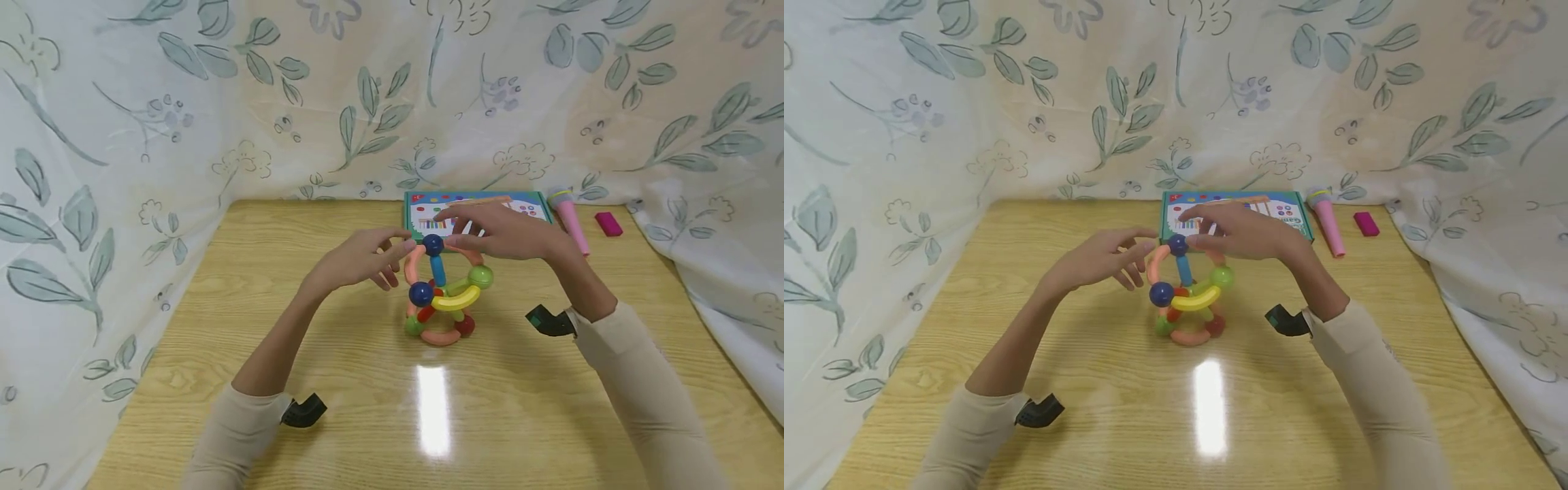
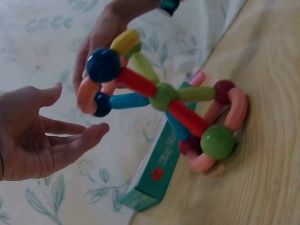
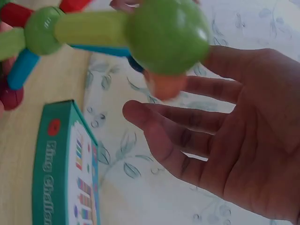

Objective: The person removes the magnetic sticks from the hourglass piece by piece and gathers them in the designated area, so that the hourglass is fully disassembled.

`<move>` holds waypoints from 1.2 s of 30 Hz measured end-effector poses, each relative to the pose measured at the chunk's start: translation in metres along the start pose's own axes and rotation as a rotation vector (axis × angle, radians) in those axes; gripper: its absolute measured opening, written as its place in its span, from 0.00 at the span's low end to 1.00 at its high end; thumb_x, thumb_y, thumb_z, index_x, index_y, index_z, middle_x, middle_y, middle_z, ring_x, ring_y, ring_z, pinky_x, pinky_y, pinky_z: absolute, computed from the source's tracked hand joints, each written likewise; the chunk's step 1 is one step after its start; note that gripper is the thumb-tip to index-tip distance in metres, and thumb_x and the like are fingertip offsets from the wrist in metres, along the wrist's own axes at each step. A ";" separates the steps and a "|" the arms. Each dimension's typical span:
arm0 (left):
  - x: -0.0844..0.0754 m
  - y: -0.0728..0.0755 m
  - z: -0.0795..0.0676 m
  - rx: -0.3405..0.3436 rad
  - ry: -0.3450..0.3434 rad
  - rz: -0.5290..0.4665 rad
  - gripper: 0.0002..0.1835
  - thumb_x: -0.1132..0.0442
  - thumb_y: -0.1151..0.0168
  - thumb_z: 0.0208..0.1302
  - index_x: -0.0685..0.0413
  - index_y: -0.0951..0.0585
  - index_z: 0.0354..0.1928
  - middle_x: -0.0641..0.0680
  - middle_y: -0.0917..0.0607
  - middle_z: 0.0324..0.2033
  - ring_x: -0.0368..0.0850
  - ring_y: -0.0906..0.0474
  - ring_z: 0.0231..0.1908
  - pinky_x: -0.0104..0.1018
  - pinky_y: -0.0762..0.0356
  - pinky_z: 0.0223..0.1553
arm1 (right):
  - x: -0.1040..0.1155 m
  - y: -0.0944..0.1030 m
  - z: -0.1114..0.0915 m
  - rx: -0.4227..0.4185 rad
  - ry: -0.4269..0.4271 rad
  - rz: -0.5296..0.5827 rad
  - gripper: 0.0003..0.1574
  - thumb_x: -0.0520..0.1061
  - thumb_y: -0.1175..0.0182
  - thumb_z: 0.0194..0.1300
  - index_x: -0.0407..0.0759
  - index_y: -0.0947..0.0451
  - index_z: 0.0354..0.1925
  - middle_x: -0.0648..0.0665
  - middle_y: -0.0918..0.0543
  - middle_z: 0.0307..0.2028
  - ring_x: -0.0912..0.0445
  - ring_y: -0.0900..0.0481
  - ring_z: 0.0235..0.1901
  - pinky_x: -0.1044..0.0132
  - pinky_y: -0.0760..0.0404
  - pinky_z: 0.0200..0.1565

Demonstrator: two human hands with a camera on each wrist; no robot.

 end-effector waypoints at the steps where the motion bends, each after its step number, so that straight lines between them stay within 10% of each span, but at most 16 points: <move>1: -0.001 -0.004 0.002 0.009 0.004 -0.029 0.30 0.45 0.48 0.81 0.54 0.30 0.75 0.63 0.18 0.42 0.50 0.09 0.32 0.45 0.09 0.37 | 0.002 -0.004 0.001 0.014 0.009 0.006 0.29 0.53 0.43 0.80 0.47 0.30 0.73 0.43 0.12 0.50 0.54 0.11 0.43 0.52 0.13 0.50; 10: -0.004 -0.016 0.010 -0.016 -0.008 -0.121 0.30 0.56 0.41 0.78 0.60 0.32 0.75 0.59 0.14 0.33 0.47 0.11 0.27 0.42 0.10 0.38 | 0.005 -0.012 0.009 0.023 0.075 -0.001 0.24 0.41 0.41 0.78 0.41 0.26 0.69 0.46 0.22 0.26 0.60 0.29 0.21 0.68 0.27 0.30; 20: 0.000 0.001 0.032 -0.119 -0.036 -0.116 0.28 0.55 0.41 0.78 0.61 0.28 0.72 0.58 0.15 0.32 0.45 0.12 0.26 0.42 0.10 0.39 | -0.007 0.000 0.030 -0.017 0.070 -0.021 0.21 0.41 0.43 0.79 0.42 0.24 0.66 0.44 0.21 0.27 0.57 0.28 0.23 0.67 0.27 0.30; 30: 0.000 0.004 0.038 -0.083 -0.020 -0.189 0.31 0.53 0.40 0.77 0.63 0.32 0.74 0.56 0.14 0.28 0.45 0.13 0.27 0.47 0.09 0.41 | -0.012 0.005 0.039 0.039 0.032 -0.021 0.28 0.44 0.42 0.79 0.43 0.30 0.72 0.41 0.13 0.46 0.49 0.14 0.43 0.54 0.15 0.48; 36: 0.002 0.002 0.041 -0.078 -0.016 -0.231 0.18 0.55 0.40 0.78 0.63 0.25 0.58 0.55 0.15 0.27 0.45 0.12 0.27 0.48 0.10 0.42 | -0.010 -0.002 0.044 0.038 0.073 0.004 0.28 0.45 0.40 0.77 0.45 0.28 0.71 0.46 0.21 0.33 0.57 0.28 0.28 0.64 0.25 0.37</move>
Point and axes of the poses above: each hand's wrist, its own z-axis towards the middle knuckle, its own y-axis out of the back of the hand, x = y × z, the point moved 7 cm from there along z, towards the middle knuckle
